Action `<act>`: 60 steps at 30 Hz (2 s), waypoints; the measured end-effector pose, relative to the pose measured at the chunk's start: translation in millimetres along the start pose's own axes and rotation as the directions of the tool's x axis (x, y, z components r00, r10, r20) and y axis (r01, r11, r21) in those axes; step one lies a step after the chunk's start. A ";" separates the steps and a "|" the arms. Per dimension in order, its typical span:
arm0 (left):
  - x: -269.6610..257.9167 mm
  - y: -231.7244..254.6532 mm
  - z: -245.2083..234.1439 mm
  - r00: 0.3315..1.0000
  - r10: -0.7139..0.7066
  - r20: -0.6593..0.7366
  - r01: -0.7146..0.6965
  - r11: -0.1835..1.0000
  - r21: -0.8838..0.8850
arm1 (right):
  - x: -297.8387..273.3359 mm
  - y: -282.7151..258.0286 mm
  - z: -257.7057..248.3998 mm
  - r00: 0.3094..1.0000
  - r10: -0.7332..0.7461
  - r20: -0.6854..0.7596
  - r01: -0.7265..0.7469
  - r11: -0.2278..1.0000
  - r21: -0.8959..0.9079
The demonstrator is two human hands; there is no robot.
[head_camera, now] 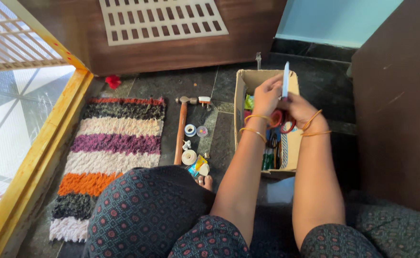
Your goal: The person sits on the floor and organizes various tools into a cardboard box. They pick up items such as wrenches, pliers, a hammer, scissors, and tape from the floor and place them into the box.
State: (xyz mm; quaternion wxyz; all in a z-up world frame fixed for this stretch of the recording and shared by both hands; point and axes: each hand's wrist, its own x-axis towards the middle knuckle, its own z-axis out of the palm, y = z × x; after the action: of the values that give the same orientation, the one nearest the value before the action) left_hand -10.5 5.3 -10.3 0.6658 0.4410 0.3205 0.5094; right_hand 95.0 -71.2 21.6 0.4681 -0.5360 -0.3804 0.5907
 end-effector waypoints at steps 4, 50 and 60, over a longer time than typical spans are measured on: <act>5.7 -5.6 -75.7 0.927 0.298 -0.229 -0.083 0.756 0.649 | 35.1 52.9 -14.0 0.982 0.121 -0.145 -0.145 0.974 -0.175; -24.4 -33.3 -125.5 0.877 -0.207 -0.434 0.480 0.425 0.767 | 60.9 191.8 5.4 0.778 0.023 -0.628 -0.588 0.378 -0.715; -24.7 -27.3 -123.9 0.867 -0.226 -0.443 0.497 0.427 0.755 | 65.1 196.8 13.4 0.798 0.180 -0.575 -0.601 0.170 -0.781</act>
State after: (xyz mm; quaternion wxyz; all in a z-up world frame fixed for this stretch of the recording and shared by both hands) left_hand -115.1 11.4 -86.0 0.4053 0.5529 0.7043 0.1844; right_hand 54.0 -61.6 -181.8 -0.0544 -0.8795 -0.4058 0.2426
